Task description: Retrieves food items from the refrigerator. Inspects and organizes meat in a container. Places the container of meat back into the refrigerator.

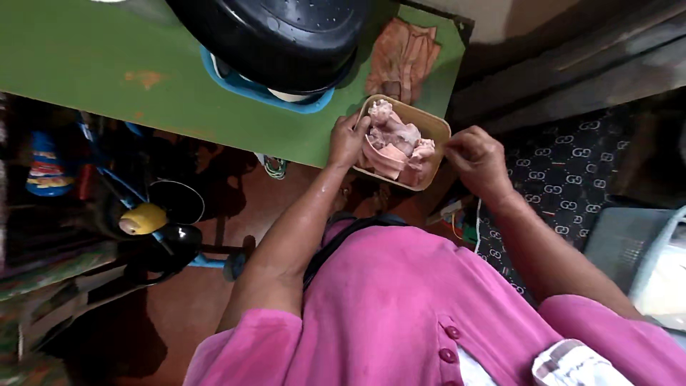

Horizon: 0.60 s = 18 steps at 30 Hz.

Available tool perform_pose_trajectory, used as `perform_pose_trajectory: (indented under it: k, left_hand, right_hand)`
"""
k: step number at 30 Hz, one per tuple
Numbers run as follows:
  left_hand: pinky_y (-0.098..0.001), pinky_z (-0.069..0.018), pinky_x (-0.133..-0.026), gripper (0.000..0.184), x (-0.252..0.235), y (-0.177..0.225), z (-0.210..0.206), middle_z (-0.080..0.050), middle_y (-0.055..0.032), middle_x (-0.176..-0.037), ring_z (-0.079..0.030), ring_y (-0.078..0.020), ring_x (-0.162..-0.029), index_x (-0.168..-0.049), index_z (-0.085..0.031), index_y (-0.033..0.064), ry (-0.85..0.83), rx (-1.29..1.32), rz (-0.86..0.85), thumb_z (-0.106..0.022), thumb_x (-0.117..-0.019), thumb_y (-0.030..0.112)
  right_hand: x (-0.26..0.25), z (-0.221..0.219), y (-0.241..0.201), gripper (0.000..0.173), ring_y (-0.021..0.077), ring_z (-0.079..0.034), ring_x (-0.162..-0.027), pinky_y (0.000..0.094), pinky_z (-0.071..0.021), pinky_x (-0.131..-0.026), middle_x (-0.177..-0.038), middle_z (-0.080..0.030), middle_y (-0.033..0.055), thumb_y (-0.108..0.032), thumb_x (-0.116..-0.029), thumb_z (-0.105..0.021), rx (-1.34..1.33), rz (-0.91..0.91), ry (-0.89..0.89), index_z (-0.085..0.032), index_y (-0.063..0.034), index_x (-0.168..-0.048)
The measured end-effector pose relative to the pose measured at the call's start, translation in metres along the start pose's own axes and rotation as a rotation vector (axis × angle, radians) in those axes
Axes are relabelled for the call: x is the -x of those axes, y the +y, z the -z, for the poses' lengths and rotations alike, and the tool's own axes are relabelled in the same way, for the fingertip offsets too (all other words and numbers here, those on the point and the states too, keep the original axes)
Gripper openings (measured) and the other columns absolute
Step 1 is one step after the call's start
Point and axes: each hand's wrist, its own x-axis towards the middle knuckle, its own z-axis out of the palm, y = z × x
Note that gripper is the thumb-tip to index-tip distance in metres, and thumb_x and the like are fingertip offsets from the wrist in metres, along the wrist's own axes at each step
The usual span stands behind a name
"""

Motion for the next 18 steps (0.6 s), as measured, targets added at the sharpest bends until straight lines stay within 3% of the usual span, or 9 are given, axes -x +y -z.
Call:
perform_pose_trajectory:
  k: [4, 6, 9, 13, 18]
  left_hand:
    - [-0.0463, -0.0472, -0.103, 0.04, 0.001, -0.001, 0.0, -0.064, -0.0208, -0.123, -0.061, -0.03, -0.117, -0.132, -0.066, 0.0029, 0.011, -0.042, -0.013, -0.052, -0.1077, 0.031]
    - [-0.0461, -0.0467, -0.104, 0.041, 0.001, 0.0, -0.001, -0.063, -0.021, -0.125, -0.06, -0.0302, -0.118, -0.133, -0.066, 0.0021, 0.018, -0.062, -0.007, -0.05, -0.1083, 0.031]
    - [-0.0451, -0.0463, -0.105, 0.041, 0.001, 0.002, -0.002, -0.063, -0.0217, -0.125, -0.06, -0.0303, -0.118, -0.134, -0.065, 0.0016, 0.02, -0.089, -0.015, -0.049, -0.1086, 0.03]
    - [-0.0445, -0.0473, -0.103, 0.04, 0.001, 0.001, -0.001, -0.065, -0.0209, -0.122, -0.062, -0.0295, -0.115, -0.132, -0.066, 0.0016, 0.025, -0.131, -0.045, -0.049, -0.1087, 0.029]
    - [-0.0432, -0.0473, -0.103, 0.039, 0.001, 0.0, -0.002, -0.065, -0.0196, -0.122, -0.062, -0.0277, -0.115, -0.131, -0.067, 0.0019, 0.034, -0.108, -0.034, -0.049, -0.1085, 0.029]
  right_hand:
    - [0.017, -0.031, -0.012, 0.02, 0.0438, -0.064, -0.105, 0.0607, -0.0499, -0.093, -0.107, -0.068, 0.0239, -0.016, -0.0956, -0.07, 0.171, 0.021, -0.06, -0.074, 0.0003, -0.106]
    - [0.017, -0.044, -0.017, 0.026, 0.0506, -0.062, -0.104, 0.0665, -0.0472, -0.089, -0.106, -0.067, 0.028, -0.021, -0.0941, -0.073, 0.292, 0.006, -0.094, -0.073, 0.0022, -0.105]
    - [0.009, -0.053, -0.023, 0.029, 0.0529, -0.061, -0.104, 0.0669, -0.0454, -0.086, -0.103, -0.067, 0.0295, -0.023, -0.0927, -0.073, 0.442, -0.021, -0.137, -0.071, 0.0055, -0.098]
    - [0.002, -0.052, -0.013, 0.021, 0.0493, -0.062, -0.102, 0.0662, -0.0448, -0.084, -0.099, -0.069, 0.0244, -0.02, -0.0928, -0.073, 0.446, 0.077, -0.184, -0.073, 0.0005, -0.098]
    - [0.001, -0.055, 0.007, 0.027, 0.043, -0.064, -0.09, 0.0593, -0.0449, -0.077, -0.086, -0.069, 0.0177, -0.028, -0.0962, -0.065, 0.41, 0.246, -0.051, -0.073, -0.0032, -0.088]
